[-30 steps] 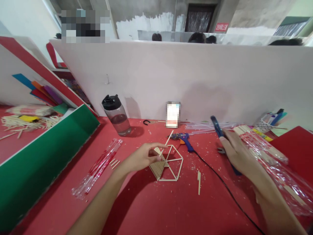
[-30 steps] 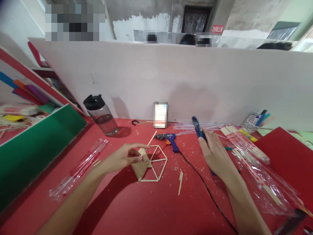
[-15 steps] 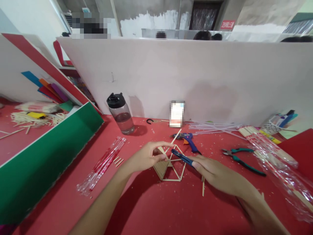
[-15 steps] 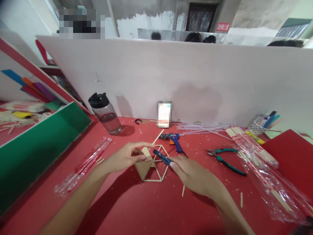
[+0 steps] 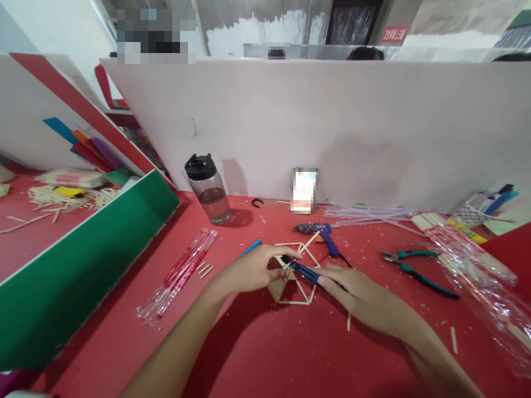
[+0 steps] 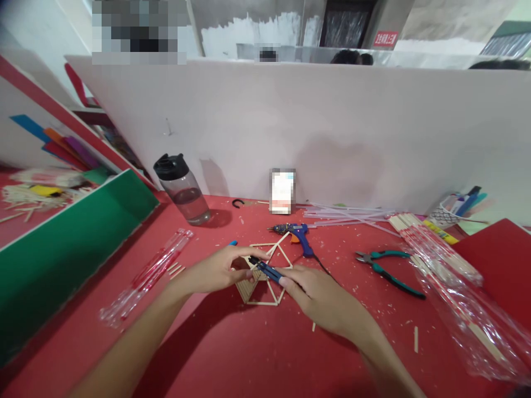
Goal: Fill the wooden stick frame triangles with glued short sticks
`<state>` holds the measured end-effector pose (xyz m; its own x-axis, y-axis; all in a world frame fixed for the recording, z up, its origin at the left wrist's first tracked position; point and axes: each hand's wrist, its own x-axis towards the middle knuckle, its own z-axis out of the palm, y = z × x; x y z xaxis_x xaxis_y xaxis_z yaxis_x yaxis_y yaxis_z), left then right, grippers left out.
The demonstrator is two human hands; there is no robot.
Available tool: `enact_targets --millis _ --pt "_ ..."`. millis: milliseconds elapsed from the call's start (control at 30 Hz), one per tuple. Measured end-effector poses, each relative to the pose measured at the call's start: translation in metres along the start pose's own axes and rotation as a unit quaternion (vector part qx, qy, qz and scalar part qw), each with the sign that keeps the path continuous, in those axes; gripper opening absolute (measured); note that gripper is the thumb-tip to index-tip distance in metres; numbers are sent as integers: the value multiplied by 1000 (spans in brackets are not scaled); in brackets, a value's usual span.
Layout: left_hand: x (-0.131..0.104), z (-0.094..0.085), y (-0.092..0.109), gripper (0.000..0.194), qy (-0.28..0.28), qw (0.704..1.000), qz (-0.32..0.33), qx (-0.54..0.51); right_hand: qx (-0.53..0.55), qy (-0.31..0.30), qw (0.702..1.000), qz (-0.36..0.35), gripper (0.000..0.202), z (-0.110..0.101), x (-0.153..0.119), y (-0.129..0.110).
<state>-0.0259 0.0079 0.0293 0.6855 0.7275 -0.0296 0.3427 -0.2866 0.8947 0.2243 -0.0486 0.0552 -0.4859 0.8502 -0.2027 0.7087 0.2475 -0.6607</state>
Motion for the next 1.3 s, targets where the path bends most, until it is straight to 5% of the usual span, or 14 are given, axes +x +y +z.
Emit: enact_targets --millis 833,1300 --pt "0 -1 -3 44 -26 1000 5 7 -2 -4 1000 -16 44 3 4 3" --pt "-2 0 -3 62 -28 998 1 56 -11 -7 1000 -20 45 6 5 3"
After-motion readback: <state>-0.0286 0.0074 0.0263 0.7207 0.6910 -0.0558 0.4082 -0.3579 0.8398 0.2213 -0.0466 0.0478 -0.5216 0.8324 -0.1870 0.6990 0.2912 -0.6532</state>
